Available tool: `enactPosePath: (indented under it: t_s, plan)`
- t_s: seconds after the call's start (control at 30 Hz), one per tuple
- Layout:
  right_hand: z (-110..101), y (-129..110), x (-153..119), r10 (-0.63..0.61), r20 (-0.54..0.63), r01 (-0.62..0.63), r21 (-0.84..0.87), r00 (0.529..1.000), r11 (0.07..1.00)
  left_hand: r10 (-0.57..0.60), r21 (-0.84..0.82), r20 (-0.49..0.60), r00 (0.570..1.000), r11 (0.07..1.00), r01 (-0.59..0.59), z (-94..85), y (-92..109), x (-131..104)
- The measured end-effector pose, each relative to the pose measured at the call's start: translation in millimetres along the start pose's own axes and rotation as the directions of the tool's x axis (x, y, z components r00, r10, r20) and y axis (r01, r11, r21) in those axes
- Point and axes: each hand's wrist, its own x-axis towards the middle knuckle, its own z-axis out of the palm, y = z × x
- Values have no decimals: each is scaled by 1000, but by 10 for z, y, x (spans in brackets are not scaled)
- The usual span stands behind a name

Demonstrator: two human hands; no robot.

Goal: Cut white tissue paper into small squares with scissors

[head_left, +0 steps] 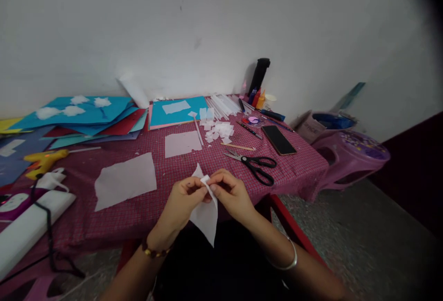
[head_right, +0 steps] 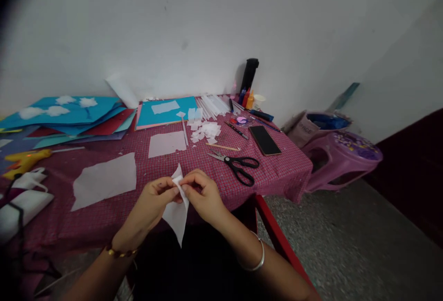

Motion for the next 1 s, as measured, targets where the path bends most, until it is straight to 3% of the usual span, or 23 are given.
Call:
enactPosePath:
  t_s: [0.3,0.5,0.67,1.0]
  plan:
    - [100,23,112,47,5,-47,6,999,999,-9,-82,-63,998,997,4,-60,97,-3]
    - [91,-59,105,36,32,-36,17,999,999,72,15,-72,995,997,-71,-74,111,-15]
    - [111,-101,116,159,67,-164,76,985,983,164,158,-53,985,975,-153,-125,43,-12]
    - [66,-18,122,201,-40,-201,4,979,980,127,117,-31,991,986,-122,-70,-2,18]
